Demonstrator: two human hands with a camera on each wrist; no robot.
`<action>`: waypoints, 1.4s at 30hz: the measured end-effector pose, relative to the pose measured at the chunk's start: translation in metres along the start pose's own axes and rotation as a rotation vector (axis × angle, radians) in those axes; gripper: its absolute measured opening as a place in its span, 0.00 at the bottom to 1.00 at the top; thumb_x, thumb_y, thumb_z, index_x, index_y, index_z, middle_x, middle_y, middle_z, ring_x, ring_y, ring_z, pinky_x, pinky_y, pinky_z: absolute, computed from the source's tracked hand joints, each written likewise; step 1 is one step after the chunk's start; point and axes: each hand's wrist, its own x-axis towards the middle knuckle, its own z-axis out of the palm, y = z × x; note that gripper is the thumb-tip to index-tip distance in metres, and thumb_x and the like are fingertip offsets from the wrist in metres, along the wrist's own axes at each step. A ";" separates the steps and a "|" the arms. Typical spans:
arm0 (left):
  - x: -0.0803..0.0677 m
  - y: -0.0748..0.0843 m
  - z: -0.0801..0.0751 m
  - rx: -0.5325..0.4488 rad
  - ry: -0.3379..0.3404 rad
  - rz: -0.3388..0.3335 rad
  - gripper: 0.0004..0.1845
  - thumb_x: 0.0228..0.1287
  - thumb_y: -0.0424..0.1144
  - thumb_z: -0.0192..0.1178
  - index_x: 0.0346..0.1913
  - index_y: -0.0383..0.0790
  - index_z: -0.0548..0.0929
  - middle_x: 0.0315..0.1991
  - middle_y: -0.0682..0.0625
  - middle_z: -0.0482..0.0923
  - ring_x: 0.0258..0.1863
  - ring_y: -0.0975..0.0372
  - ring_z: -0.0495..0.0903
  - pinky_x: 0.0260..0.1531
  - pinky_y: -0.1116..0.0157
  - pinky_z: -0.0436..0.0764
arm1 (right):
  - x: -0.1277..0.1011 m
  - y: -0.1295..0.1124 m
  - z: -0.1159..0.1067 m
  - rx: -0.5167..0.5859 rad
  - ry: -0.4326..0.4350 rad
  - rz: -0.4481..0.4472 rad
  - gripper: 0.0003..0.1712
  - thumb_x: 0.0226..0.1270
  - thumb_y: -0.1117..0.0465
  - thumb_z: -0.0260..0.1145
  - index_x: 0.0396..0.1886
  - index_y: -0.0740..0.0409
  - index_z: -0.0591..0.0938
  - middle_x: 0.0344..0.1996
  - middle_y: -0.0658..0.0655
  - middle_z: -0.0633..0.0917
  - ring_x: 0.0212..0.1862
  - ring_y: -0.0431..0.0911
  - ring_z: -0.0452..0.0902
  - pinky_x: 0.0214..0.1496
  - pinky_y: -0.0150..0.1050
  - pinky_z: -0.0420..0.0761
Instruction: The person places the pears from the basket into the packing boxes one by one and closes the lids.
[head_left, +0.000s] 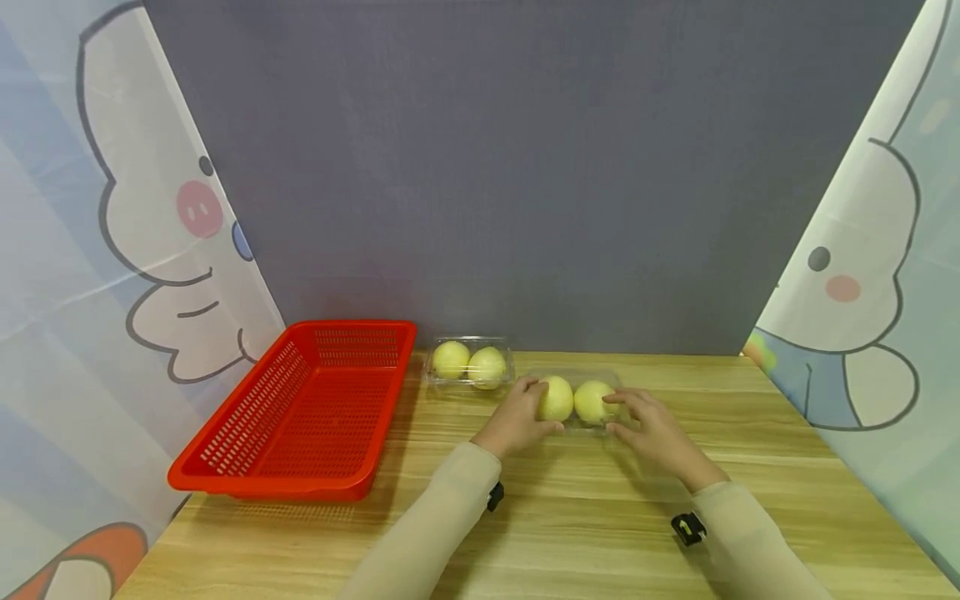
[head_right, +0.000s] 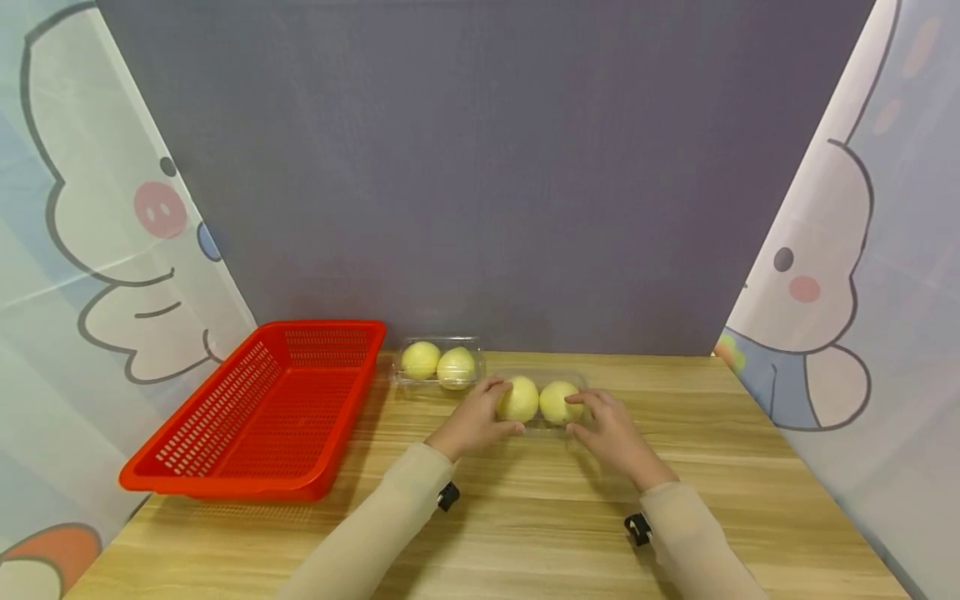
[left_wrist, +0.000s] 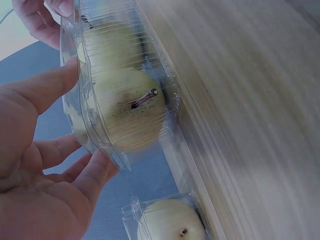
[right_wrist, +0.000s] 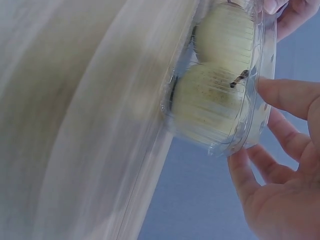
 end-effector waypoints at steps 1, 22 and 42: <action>0.001 0.000 -0.001 -0.004 0.001 0.000 0.42 0.64 0.49 0.69 0.75 0.35 0.64 0.74 0.41 0.58 0.68 0.49 0.67 0.64 0.53 0.72 | 0.001 0.001 0.000 0.002 -0.001 0.000 0.23 0.64 0.69 0.71 0.59 0.68 0.79 0.62 0.74 0.73 0.58 0.69 0.73 0.55 0.59 0.79; 0.014 0.004 -0.004 0.052 0.017 -0.018 0.40 0.65 0.48 0.68 0.74 0.34 0.66 0.74 0.42 0.58 0.71 0.50 0.63 0.66 0.55 0.69 | 0.014 0.008 0.002 0.027 -0.033 0.054 0.25 0.68 0.66 0.69 0.62 0.67 0.77 0.66 0.74 0.68 0.59 0.72 0.71 0.57 0.61 0.77; 0.025 0.002 -0.004 0.081 0.074 0.005 0.37 0.65 0.44 0.68 0.71 0.30 0.69 0.72 0.38 0.63 0.70 0.48 0.65 0.66 0.56 0.69 | 0.031 0.013 0.004 0.053 -0.068 0.103 0.26 0.71 0.66 0.65 0.67 0.66 0.74 0.68 0.73 0.65 0.62 0.72 0.68 0.60 0.64 0.73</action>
